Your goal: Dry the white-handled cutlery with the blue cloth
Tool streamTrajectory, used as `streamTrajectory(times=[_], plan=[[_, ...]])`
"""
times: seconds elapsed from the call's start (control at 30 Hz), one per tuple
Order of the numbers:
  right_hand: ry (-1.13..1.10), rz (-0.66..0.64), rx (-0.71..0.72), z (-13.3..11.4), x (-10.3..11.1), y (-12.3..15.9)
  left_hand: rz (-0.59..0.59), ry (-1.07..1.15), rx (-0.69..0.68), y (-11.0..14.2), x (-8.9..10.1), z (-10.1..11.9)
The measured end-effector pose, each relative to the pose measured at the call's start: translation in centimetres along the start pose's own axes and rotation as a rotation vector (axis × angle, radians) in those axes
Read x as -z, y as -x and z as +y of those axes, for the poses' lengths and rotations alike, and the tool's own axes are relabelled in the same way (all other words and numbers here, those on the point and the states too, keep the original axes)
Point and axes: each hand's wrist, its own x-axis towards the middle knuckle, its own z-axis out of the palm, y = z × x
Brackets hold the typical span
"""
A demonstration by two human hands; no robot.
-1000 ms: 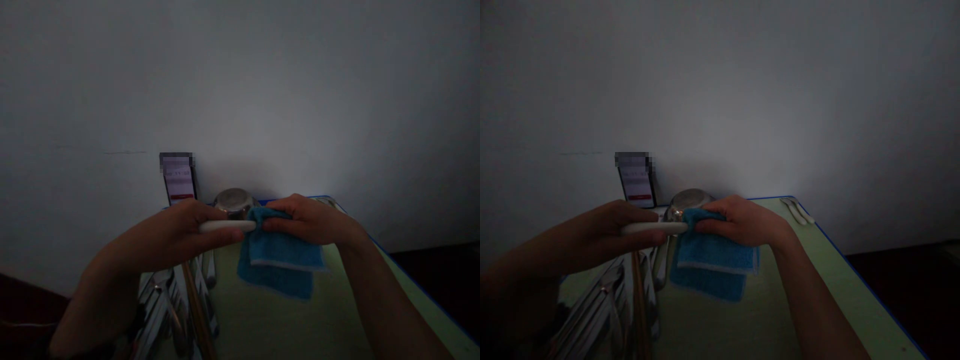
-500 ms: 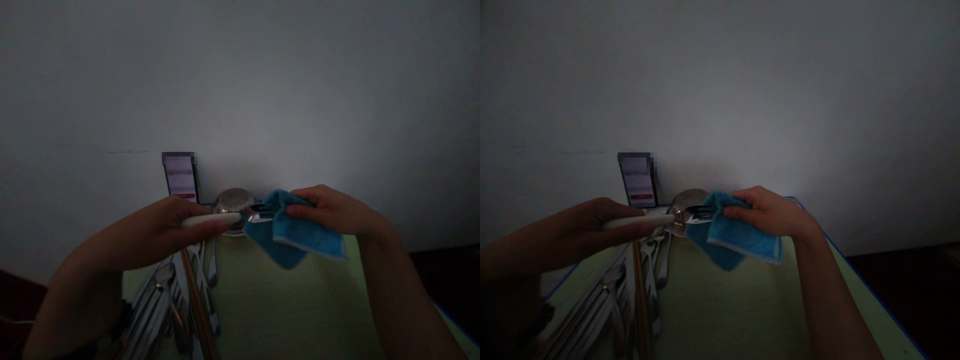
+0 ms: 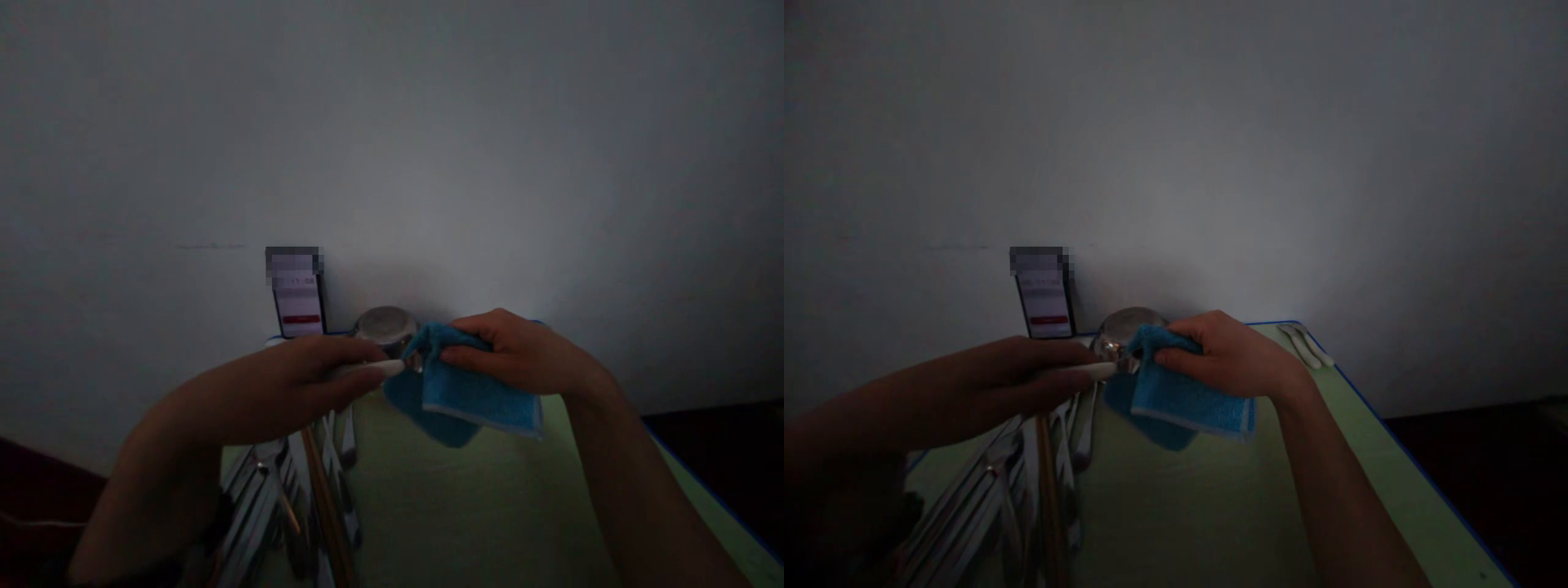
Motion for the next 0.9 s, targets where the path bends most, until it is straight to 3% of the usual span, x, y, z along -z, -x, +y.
streamTrajectory(times=[0.23, 0.57, 0.73, 0.9], plan=[[-0.107, 0.041, -0.048, 0.3, -0.1, 0.2, -0.149, 0.041, 0.089, 0.4, -0.2, -0.5], [-0.134, 0.028, -0.088, 0.3, -0.1, 0.3, -0.170, 0.019, 0.083, 0.2, -0.2, -0.6], [-0.241, 0.136, -0.129, 0.7, 0.0, 0.5, -0.051, 0.143, -0.070, -0.2, -0.3, -0.9], [-0.256, 0.128, -0.200, 1.4, 0.0, 0.5, 0.126, 0.174, -0.033, -1.0, -0.6, -0.9]])
